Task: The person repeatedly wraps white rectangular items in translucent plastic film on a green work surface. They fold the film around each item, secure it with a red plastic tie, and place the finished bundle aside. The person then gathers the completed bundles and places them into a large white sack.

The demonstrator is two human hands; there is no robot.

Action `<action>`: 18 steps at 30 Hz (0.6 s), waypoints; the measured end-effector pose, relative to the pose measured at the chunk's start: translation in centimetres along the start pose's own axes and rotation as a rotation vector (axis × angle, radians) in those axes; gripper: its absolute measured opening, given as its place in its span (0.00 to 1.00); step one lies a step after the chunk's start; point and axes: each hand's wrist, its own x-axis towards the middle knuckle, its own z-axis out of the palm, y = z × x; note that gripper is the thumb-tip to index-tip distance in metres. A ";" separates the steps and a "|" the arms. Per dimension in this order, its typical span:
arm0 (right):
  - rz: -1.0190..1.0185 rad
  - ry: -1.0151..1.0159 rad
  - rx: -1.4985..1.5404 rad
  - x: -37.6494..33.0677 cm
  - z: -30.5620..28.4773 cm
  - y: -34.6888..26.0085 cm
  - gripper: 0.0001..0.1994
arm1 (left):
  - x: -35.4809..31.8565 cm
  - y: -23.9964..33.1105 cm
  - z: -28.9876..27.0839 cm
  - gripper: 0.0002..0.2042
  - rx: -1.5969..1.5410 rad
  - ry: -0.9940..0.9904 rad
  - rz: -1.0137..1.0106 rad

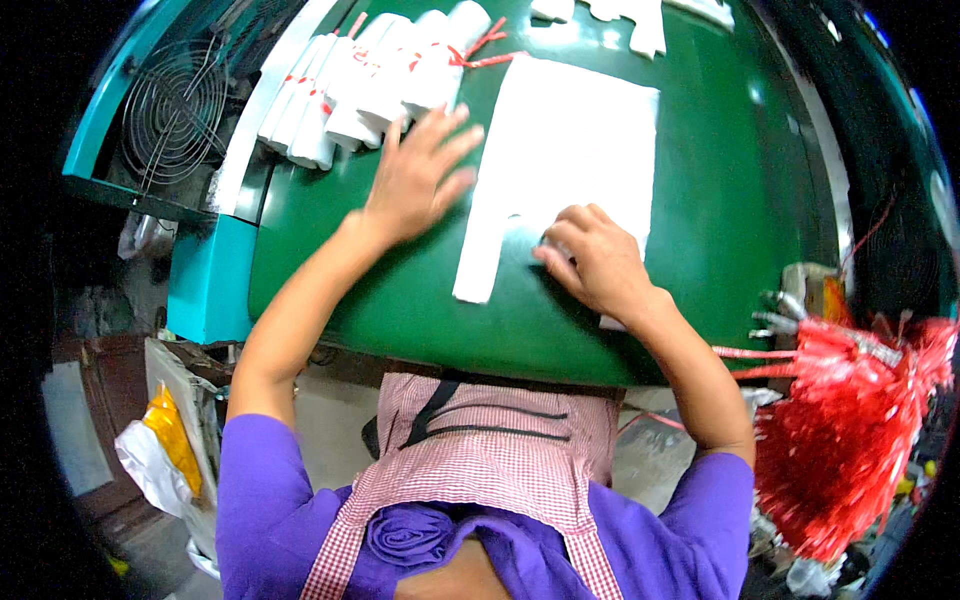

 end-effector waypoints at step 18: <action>-0.092 -0.014 0.051 -15.9 -0.9 -1.6 0.24 | -9.4 8.5 -6.2 0.12 -0.650 -0.280 0.145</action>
